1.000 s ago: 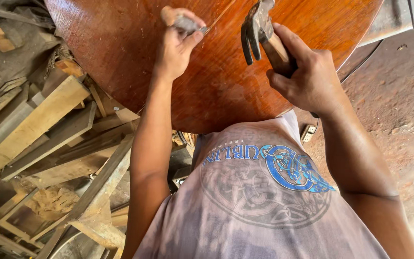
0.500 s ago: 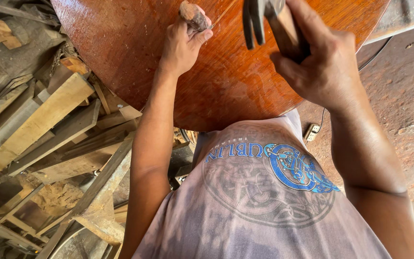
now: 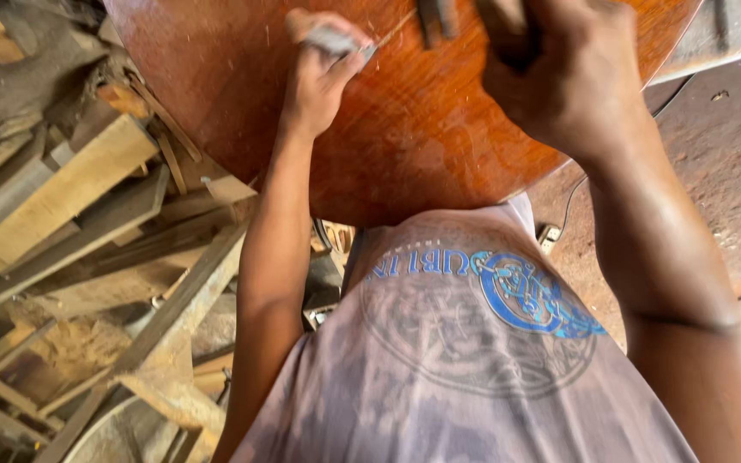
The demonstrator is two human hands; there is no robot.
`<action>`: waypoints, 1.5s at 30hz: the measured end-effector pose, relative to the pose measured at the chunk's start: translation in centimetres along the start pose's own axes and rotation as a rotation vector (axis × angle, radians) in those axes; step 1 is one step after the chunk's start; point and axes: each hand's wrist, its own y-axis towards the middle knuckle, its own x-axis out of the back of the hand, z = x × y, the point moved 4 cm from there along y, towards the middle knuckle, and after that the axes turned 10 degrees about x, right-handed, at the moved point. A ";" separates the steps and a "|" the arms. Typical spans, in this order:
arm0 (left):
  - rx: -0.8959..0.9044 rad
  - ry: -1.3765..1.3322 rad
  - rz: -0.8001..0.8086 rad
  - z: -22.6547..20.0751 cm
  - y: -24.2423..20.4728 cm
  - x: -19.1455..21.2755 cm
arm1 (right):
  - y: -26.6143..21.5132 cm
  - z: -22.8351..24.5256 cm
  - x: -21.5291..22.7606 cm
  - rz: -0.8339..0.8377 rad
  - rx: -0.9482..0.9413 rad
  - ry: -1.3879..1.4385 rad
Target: The person uses a hammer and a chisel to work on a seam of a large, round wooden tabletop. They repeatedly strike the chisel to separate or adjust the wood pieces along the joint. The person occasionally pauses to reposition the chisel or inspect the seam.
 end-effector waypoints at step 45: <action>-0.072 0.705 0.006 -1.4 4.0 -2.3 | 3.5 1.1 0.8 0.044 0.203 -0.197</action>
